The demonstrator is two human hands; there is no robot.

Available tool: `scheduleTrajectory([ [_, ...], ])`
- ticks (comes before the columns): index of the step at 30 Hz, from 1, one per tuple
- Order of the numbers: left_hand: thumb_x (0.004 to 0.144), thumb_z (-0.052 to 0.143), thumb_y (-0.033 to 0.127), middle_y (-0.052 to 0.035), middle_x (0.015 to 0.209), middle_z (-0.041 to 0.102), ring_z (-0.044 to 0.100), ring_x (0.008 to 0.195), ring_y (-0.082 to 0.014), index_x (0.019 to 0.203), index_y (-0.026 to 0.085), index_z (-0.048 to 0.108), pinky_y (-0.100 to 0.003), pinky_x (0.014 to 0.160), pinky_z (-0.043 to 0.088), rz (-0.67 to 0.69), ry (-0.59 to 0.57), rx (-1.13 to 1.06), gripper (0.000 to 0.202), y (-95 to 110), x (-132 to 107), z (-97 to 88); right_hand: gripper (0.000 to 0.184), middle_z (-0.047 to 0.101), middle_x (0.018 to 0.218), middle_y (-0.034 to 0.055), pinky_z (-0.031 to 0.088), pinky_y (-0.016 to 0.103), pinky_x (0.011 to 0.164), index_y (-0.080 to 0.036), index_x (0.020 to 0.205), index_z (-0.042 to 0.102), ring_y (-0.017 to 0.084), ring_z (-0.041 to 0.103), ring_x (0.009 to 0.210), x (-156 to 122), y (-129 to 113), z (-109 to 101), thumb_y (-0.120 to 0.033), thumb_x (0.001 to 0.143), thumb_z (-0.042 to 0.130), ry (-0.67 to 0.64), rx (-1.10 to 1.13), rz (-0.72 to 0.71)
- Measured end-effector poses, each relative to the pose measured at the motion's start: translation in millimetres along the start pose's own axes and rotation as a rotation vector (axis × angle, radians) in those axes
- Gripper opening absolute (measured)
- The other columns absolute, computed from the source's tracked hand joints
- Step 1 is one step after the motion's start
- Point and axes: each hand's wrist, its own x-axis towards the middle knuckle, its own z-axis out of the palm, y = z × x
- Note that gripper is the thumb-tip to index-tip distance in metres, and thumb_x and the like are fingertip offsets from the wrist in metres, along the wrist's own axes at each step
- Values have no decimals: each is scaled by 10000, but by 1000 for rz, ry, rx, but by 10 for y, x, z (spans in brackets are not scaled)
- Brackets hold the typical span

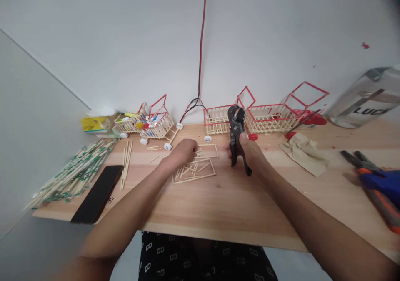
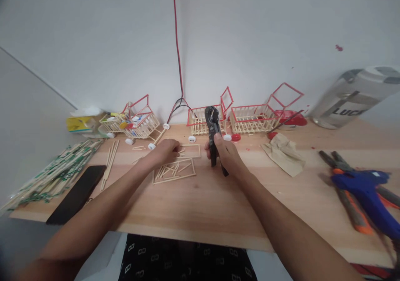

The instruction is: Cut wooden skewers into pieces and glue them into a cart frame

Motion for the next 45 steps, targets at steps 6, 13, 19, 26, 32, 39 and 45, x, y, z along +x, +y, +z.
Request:
scheduleTrajectory([
  [6, 718, 570, 80, -19, 678, 589, 517, 677, -166, 663, 175, 558, -266, 625, 331, 1, 51, -40, 111, 9, -92, -35, 667, 627, 627, 53, 471, 267, 530, -178, 809, 656, 168, 589, 581, 6, 14, -7, -742, 857, 304, -13, -1, 0],
  [13, 770, 569, 194, 18, 601, 545, 475, 601, -124, 726, 150, 620, -237, 576, 313, -33, 274, -368, 81, -61, -200, -106, 649, 627, 639, 55, 473, 270, 534, -181, 799, 639, 171, 593, 591, 19, 35, -8, -739, 857, 313, -14, 21, 7],
  [19, 653, 748, 354, -34, 684, 659, 491, 531, -85, 806, 111, 676, -214, 522, 371, -166, 178, -1087, 296, -7, -232, -163, 630, 632, 647, 54, 471, 262, 524, -187, 781, 629, 166, 587, 587, 15, 22, -1, -734, 857, 324, -10, 28, 15],
  [26, 559, 835, 334, -56, 734, 706, 594, 635, -103, 750, 123, 671, -206, 602, 436, -210, 56, -1403, 329, 416, -260, -50, 655, 634, 640, 56, 466, 250, 539, -168, 773, 641, 156, 590, 590, 0, -52, 11, -729, 864, 314, -6, 5, 16],
  [32, 664, 710, 206, -19, 686, 685, 593, 623, -119, 688, 137, 679, -224, 610, 421, -37, 53, -1165, 80, 729, -217, 209, 611, 605, 600, 35, 444, 240, 515, -161, 757, 632, 139, 570, 554, 8, -117, -21, -689, 879, 351, -29, -106, -5],
  [39, 707, 627, 139, 15, 633, 650, 556, 620, -123, 694, 163, 695, -224, 598, 367, 49, 163, -701, 73, 833, -242, 347, 523, 603, 602, 27, 458, 238, 544, -162, 735, 618, 135, 573, 562, 23, -167, -70, -631, 872, 432, -1, -161, 47],
  [45, 624, 765, 274, -38, 722, 690, 597, 632, -121, 697, 129, 676, -234, 630, 437, -63, -29, -1361, 185, 736, -145, 324, 405, 575, 577, 7, 419, 254, 529, -184, 623, 553, 144, 547, 548, 35, -174, -105, -524, 838, 514, -84, -368, 70],
])
